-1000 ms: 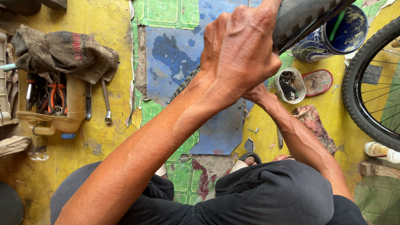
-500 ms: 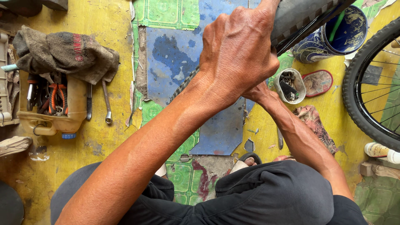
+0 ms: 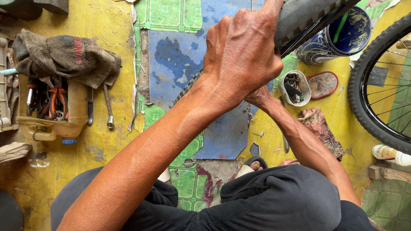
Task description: The person uses a tire lever to pry the tire bead off the rim of a bicycle wheel. They then lift the tire off the rim and remove the inner tube from inside the tire.
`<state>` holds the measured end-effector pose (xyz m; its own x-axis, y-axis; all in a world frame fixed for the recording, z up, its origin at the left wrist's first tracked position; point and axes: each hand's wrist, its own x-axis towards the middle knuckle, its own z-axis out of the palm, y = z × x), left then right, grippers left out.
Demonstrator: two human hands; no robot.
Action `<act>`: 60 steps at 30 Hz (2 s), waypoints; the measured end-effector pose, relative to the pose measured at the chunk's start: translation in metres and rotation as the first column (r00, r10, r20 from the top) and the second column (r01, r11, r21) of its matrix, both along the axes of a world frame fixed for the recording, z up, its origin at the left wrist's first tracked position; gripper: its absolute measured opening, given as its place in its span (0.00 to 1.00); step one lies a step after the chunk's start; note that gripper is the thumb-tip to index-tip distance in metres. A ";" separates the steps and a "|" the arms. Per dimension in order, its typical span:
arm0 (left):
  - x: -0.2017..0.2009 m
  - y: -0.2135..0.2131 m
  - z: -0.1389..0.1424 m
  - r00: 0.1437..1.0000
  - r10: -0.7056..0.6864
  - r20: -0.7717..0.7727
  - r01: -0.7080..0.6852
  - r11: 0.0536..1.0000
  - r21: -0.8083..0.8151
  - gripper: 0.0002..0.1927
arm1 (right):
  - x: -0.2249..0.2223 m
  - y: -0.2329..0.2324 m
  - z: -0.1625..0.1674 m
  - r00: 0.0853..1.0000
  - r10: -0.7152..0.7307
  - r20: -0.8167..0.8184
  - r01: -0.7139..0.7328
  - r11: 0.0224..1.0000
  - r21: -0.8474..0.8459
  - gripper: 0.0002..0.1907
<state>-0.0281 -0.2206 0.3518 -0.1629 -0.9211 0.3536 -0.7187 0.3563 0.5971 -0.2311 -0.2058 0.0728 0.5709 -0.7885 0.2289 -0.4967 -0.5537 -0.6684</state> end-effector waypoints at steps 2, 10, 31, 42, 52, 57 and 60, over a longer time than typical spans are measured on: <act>0.000 0.001 0.000 1.000 0.001 0.002 -0.001 1.000 -0.009 0.26 | -0.008 0.000 -0.007 0.992 0.040 -0.118 -0.031 0.996 0.083 0.29; 0.002 -0.003 -0.004 1.000 0.008 0.009 -0.008 0.999 -0.039 0.23 | -0.022 -0.008 -0.031 0.960 0.086 -0.267 -0.061 0.993 0.101 0.17; 0.003 -0.004 -0.006 1.000 0.004 -0.005 -0.004 0.999 -0.032 0.18 | 0.019 -0.004 0.032 0.999 -0.015 -0.046 0.020 0.993 0.114 0.39; 0.004 -0.001 -0.002 1.000 -0.001 -0.004 0.000 0.999 -0.032 0.25 | 0.004 0.002 0.006 0.993 -0.007 -0.122 0.002 0.999 -0.043 0.38; 0.004 0.002 0.005 1.000 -0.007 -0.011 0.007 1.000 0.020 0.26 | 0.009 0.008 0.019 0.997 -0.060 -0.055 0.057 0.997 -0.057 0.35; 0.002 0.001 0.008 0.999 -0.006 0.034 0.004 0.998 0.057 0.25 | 0.011 0.012 0.020 0.835 -0.144 -0.531 0.235 0.966 0.108 0.15; 0.000 0.001 0.010 0.999 -0.012 0.044 0.008 0.996 0.084 0.23 | 0.008 0.011 0.019 0.863 -0.202 -0.463 0.208 0.977 -0.040 0.17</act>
